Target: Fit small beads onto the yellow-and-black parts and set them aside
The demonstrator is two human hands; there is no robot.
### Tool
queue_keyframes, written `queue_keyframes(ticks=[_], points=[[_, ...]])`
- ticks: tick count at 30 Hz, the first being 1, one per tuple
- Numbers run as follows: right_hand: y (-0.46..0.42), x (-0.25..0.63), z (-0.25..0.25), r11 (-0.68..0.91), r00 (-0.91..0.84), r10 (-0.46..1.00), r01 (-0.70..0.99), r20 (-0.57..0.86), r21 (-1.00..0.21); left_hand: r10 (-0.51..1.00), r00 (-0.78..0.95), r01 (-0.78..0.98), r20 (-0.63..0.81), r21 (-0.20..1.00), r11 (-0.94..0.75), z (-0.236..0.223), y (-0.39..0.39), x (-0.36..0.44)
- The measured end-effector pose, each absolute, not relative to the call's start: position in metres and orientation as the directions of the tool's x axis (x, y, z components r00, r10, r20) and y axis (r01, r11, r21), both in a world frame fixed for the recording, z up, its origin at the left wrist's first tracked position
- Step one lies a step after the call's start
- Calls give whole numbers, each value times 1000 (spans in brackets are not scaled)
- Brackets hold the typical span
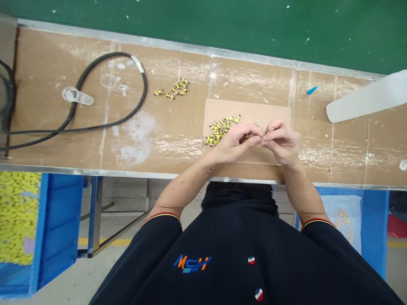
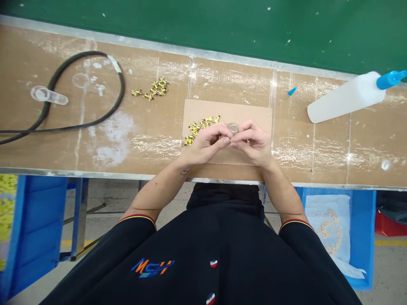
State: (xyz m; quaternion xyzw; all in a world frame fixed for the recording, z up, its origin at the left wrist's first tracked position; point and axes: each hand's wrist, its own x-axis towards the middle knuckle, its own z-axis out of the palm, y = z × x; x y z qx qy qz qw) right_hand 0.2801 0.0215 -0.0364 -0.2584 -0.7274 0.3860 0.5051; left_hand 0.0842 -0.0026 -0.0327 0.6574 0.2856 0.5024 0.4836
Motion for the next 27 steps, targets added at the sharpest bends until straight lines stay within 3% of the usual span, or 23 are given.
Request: queue_keyframes(ticks=[7,12,16,21,27], points=[[17,274,-32,717,-303,687,136,660,-684,846,269,-30,460,882,-470,-36,-2,85],[14,272,-33,732,-321,676,195,663,-652,848,229,-3,479,871,-491,-37,-3,88],[15,275,-31,727,-333,684,236,649,-645,898,218,-38,381,923,-383,-42,-3,89],[26,284,-31,698,-406,715,365,569,-616,986,-33,-286,161,944,-164,-58,10,75],[31,286,-40,680,-444,734,493,514,-543,974,-196,-249,111,955,-159,-61,18,66]])
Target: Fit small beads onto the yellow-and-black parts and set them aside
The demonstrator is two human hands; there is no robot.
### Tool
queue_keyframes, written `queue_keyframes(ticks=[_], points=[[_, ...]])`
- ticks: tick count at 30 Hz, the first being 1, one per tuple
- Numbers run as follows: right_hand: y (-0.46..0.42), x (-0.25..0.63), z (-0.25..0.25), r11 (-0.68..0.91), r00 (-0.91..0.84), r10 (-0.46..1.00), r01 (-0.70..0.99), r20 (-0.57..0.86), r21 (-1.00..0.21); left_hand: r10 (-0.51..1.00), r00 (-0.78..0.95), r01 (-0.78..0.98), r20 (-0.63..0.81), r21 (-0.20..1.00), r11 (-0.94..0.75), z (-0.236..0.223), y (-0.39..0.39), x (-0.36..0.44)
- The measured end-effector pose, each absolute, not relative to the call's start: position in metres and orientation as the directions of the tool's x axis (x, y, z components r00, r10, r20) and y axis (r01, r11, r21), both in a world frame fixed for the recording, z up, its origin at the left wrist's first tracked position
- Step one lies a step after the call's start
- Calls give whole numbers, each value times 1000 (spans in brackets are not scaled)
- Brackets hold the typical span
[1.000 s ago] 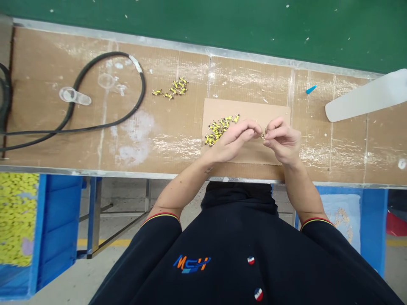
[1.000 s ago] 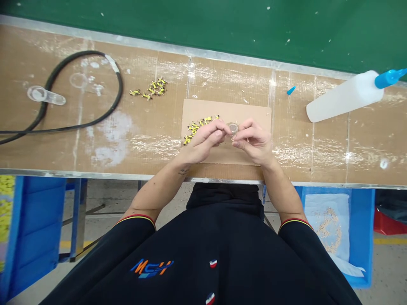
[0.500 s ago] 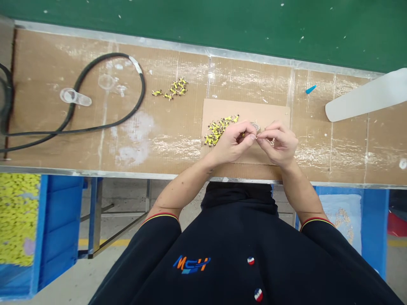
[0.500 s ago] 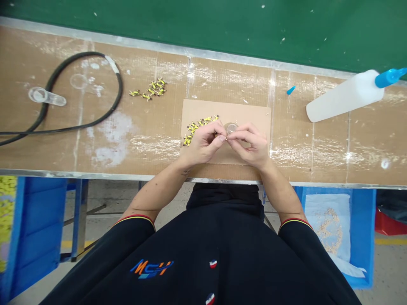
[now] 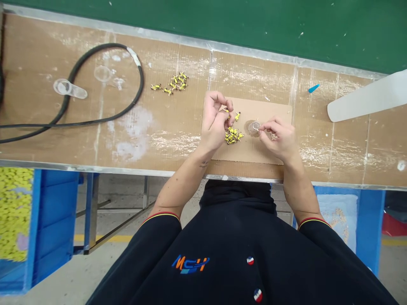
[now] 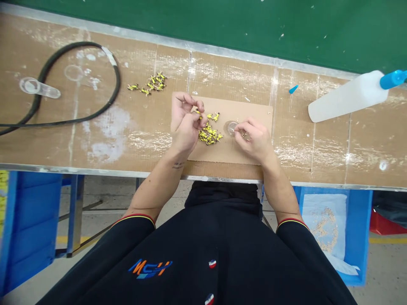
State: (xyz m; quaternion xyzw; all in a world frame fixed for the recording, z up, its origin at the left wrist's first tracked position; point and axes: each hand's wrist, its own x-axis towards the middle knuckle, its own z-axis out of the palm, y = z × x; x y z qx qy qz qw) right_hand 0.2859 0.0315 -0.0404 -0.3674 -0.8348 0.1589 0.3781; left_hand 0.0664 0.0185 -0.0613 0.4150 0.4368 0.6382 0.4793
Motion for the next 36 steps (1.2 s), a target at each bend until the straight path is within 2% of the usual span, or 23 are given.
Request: queue_keyframes(ticks=[4,11,17,22,27,32,36], points=[[31,286,-42,628,-438,778,555,451,-545,972,-195,-154,129,975,-160,-61,16,69],[31,286,-45,625,-450,780,591,435,-509,973,-160,-117,166,976,-186,-63,15,67],[32,287,-48,660,-476,750,588,460,-467,962,-186,-144,202,962,-230,-60,16,71],[31,287,-47,635,-472,772,605,425,-481,963,-187,-130,192,967,-218,-58,15,71],[31,286,-46,656,-471,753,597,460,-463,962,-189,-138,196,965,-224,-59,15,70],[30,285,-38,637,-415,770,522,484,-567,980,-115,-177,161,968,-179,-55,12,71],[25,285,-30,627,-279,778,393,563,-673,992,21,-310,122,945,-109,-50,5,76]])
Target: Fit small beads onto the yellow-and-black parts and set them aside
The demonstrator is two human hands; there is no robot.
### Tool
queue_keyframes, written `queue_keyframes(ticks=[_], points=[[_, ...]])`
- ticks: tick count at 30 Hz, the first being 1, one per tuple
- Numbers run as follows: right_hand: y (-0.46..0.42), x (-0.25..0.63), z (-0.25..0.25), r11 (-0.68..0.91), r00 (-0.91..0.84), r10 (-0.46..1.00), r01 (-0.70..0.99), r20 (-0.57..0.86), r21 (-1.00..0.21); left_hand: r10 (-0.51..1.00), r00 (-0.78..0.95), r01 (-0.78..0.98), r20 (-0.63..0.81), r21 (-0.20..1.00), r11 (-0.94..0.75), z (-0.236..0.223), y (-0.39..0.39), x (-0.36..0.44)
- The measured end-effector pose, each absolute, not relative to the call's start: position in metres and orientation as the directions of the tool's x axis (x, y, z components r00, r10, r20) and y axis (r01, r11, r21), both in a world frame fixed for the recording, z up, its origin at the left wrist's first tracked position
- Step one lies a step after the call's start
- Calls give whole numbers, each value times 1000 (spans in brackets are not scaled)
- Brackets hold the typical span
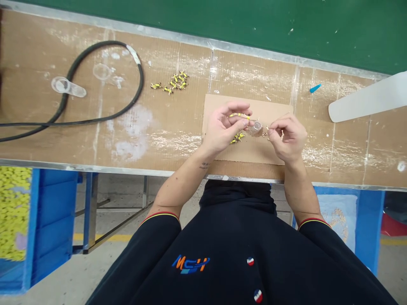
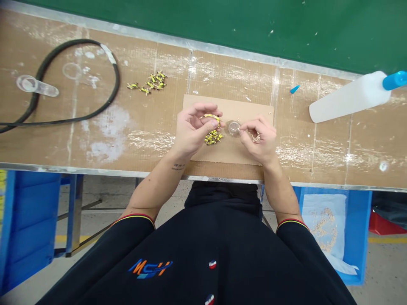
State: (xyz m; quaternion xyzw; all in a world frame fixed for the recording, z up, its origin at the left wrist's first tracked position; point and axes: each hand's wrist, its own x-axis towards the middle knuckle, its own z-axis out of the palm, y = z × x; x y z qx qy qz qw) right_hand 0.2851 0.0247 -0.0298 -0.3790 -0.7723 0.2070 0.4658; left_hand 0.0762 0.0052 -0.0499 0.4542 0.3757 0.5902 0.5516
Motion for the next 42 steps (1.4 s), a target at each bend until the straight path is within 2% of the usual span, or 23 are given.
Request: queue_keyframes(ticks=[5,12,20,27,33,36,42], points=[[18,282,-31,616,-184,785,328,592,-716,983,186,-484,9,871,83,-44,-4,90],[14,275,-35,620,-257,781,209,569,-756,954,279,-588,-111,766,262,-35,-10,98],[16,273,-37,685,-294,719,147,630,-713,949,284,-603,-140,743,290,-33,-9,98],[17,274,-40,714,-311,697,213,646,-667,949,277,-589,-152,754,292,-34,-9,97],[18,275,-40,736,-328,673,207,663,-645,949,276,-591,-151,752,292,-33,-9,97],[19,276,-38,766,-341,643,265,686,-586,950,264,-574,-165,765,292,-32,-9,97],[19,276,-27,848,-471,515,402,716,-344,963,206,-496,-172,831,254,-29,-7,94]])
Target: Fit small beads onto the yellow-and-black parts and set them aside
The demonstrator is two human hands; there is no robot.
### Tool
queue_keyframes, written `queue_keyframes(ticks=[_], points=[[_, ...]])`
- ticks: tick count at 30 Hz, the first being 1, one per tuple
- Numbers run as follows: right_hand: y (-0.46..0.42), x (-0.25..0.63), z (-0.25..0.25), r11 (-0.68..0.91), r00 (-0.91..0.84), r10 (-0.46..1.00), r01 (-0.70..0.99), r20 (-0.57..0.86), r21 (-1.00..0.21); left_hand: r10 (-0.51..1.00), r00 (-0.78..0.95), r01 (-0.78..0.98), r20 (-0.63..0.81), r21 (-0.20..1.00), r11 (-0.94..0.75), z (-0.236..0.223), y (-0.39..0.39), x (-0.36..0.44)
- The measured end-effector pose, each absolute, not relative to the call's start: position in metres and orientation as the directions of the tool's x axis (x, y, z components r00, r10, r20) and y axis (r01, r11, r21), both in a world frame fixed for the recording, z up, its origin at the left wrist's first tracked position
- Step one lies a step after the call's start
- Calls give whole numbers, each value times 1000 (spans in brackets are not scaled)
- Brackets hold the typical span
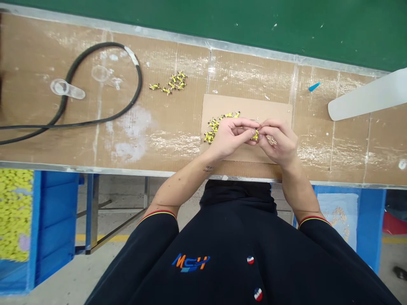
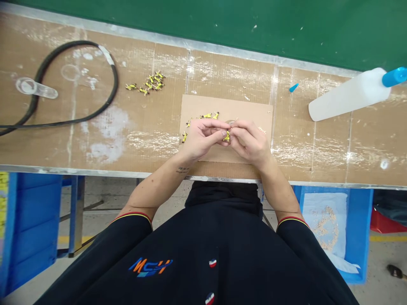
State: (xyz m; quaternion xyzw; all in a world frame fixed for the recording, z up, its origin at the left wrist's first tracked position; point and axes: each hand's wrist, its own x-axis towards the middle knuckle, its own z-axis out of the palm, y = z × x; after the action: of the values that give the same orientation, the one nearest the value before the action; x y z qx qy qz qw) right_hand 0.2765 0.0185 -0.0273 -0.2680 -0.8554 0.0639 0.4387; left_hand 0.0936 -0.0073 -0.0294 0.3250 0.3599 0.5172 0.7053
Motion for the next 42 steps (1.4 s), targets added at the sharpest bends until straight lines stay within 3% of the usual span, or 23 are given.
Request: queue_keyframes(ticks=[5,15,24,30,33,37,39,42], points=[[18,277,-25,864,-550,481,432,683,-260,952,216,-398,-215,871,287,-27,-6,88],[21,287,-26,864,-639,504,376,582,-335,917,335,-421,-217,836,352,-29,-4,82],[19,283,-24,887,-604,461,345,651,-308,921,348,-465,-176,820,332,-30,-5,82],[21,284,-23,884,-636,467,336,614,-325,921,360,-453,-151,835,313,-33,-4,81],[20,283,-27,870,-575,490,271,655,-412,940,335,-437,-70,872,221,-34,-4,80],[16,278,-34,689,-424,672,59,607,-722,954,230,-342,192,934,-105,-32,-5,78],[13,276,-35,564,-433,732,-48,526,-824,941,160,-214,299,941,-263,-31,-7,77],[8,272,-32,418,-493,757,-137,428,-898,924,120,18,364,930,-368,-29,-10,77]])
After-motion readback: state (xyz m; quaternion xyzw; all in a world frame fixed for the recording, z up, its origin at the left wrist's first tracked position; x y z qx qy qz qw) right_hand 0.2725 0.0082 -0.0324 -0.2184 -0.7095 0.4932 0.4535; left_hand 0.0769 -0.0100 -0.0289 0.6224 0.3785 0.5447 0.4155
